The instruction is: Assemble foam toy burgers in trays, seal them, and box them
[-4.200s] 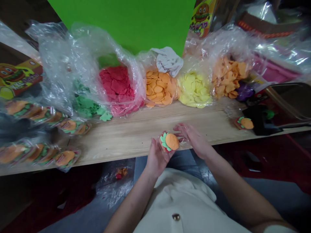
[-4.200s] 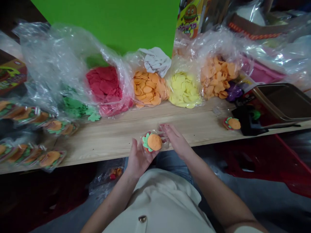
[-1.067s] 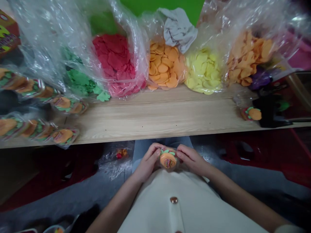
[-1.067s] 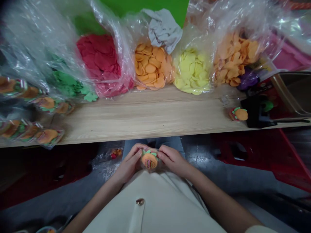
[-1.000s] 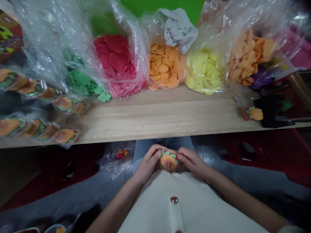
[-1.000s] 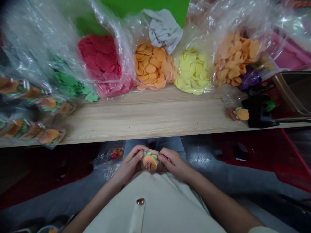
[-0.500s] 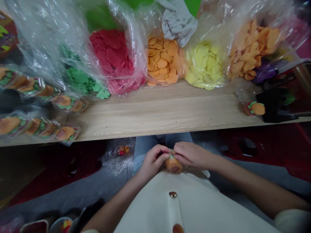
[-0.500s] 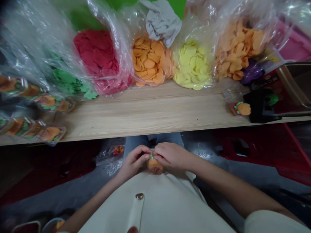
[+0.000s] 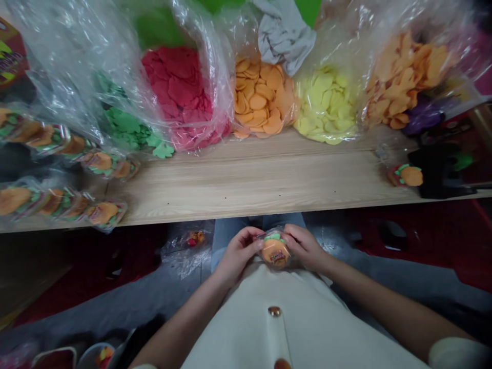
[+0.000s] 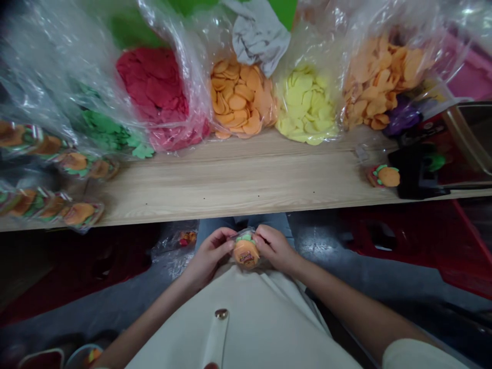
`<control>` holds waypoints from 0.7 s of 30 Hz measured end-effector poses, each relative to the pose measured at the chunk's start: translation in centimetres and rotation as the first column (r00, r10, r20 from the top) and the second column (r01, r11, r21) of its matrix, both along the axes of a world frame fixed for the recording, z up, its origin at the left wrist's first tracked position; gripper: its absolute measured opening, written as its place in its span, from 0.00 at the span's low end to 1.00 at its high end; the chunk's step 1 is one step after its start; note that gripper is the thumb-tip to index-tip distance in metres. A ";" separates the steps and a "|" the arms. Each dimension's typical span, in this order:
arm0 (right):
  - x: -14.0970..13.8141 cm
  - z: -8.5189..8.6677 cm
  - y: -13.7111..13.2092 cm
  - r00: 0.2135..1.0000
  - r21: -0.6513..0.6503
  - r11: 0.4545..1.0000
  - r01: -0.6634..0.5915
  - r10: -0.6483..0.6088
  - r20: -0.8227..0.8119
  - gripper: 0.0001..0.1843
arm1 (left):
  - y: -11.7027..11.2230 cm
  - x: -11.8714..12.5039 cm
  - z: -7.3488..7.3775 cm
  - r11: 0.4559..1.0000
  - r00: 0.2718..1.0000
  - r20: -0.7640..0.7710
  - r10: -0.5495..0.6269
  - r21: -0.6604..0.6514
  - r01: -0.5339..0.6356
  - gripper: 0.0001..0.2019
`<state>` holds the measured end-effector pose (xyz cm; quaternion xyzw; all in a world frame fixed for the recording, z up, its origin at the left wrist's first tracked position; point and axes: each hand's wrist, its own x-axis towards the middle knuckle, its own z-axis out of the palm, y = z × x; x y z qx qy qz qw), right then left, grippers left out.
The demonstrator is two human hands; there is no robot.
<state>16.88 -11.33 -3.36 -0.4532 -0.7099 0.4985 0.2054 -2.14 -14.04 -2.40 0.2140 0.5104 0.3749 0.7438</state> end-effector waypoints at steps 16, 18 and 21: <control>0.6 2.6 1.5 0.875 -0.156 0.887 -0.434 0.456 0.161 0.16 | 1.6 -1.7 1.3 0.926 0.927 -0.173 -0.333 0.127 0.356 0.11; 0.8 3.4 1.8 0.829 -0.143 0.856 -0.496 0.516 0.213 0.16 | 0.7 -1.4 1.0 0.971 0.974 -0.033 -0.225 0.074 0.227 0.12; 0.8 4.4 2.0 0.792 -0.096 0.833 -0.545 0.550 0.267 0.16 | -0.6 -1.0 0.7 0.996 0.990 0.111 -0.082 -0.017 0.084 0.11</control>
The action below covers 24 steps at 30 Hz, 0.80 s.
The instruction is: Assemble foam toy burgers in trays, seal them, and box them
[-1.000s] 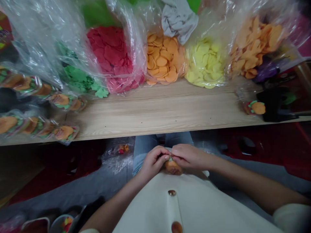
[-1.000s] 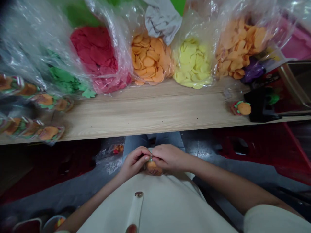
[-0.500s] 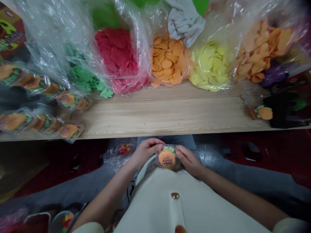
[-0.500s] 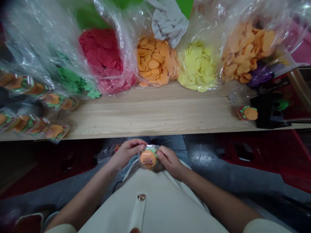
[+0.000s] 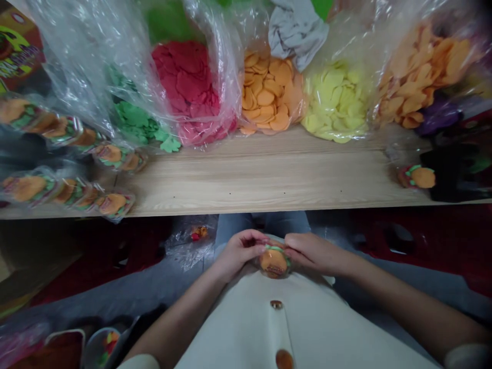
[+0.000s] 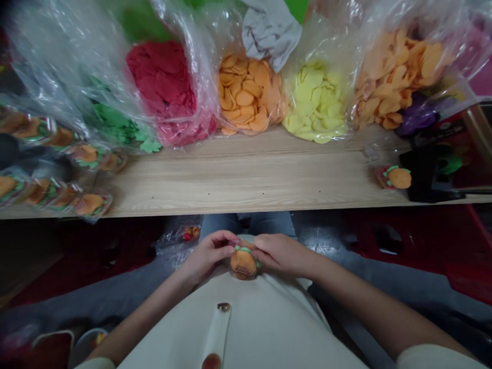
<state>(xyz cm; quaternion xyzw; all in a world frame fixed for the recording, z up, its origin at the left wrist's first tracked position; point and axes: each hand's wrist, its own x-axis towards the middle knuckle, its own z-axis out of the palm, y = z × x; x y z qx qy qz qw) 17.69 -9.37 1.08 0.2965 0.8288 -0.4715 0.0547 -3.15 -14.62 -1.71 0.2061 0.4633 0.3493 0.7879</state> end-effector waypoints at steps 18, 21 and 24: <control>-1.6 -0.3 -3.1 0.995 0.148 0.987 0.060 -0.070 0.069 0.10 | -1.2 0.3 1.1 0.696 0.795 -0.604 -0.057 0.547 0.465 0.11; -1.3 -0.5 -3.3 0.991 0.151 0.981 0.121 -0.127 0.028 0.08 | -1.0 0.7 0.9 0.782 0.848 -0.523 -0.086 0.492 0.383 0.09; -0.9 0.0 -2.9 0.982 0.145 0.972 0.186 -0.190 0.013 0.07 | -0.8 1.2 0.5 0.939 0.955 -0.293 -0.054 0.310 0.148 0.08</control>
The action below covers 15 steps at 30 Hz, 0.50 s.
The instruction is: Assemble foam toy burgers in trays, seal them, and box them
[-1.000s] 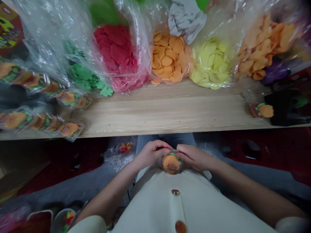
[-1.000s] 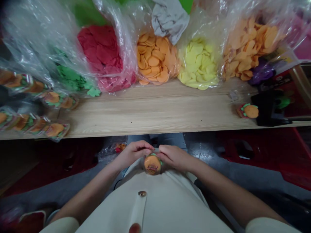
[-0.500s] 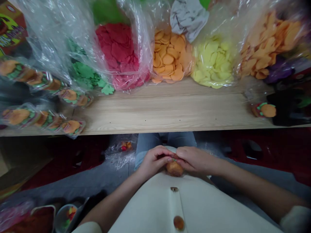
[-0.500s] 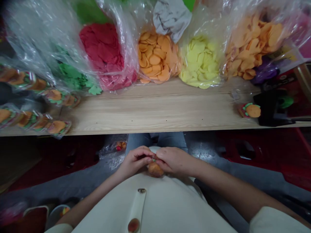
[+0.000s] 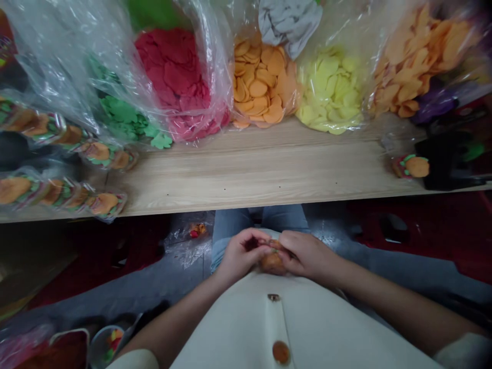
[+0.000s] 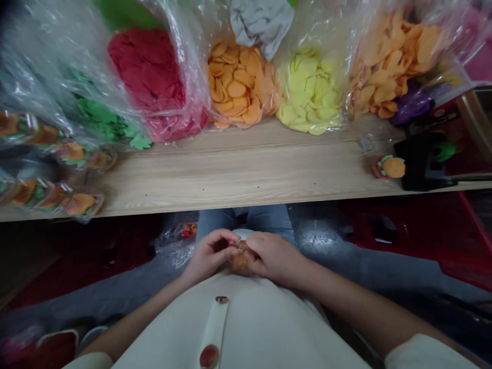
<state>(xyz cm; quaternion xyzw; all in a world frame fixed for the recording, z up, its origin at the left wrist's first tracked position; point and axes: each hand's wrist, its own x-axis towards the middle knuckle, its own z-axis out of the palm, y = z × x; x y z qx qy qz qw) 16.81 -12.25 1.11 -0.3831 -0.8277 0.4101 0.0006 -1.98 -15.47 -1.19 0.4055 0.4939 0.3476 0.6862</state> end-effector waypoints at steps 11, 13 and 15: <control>0.0 1.0 0.1 0.988 0.059 0.986 -0.155 0.153 0.032 0.03 | 0.2 0.0 1.0 0.923 0.958 -0.231 -0.170 0.303 0.237 0.06; 0.0 0.7 -0.5 0.990 0.092 0.985 -0.143 0.140 0.033 0.03 | 0.1 0.0 1.0 0.897 0.944 -0.258 -0.205 0.336 0.286 0.07; 0.1 0.6 -0.9 0.990 0.098 0.985 -0.143 0.143 0.001 0.03 | 0.2 0.1 1.1 0.897 0.944 -0.240 -0.228 0.327 0.299 0.07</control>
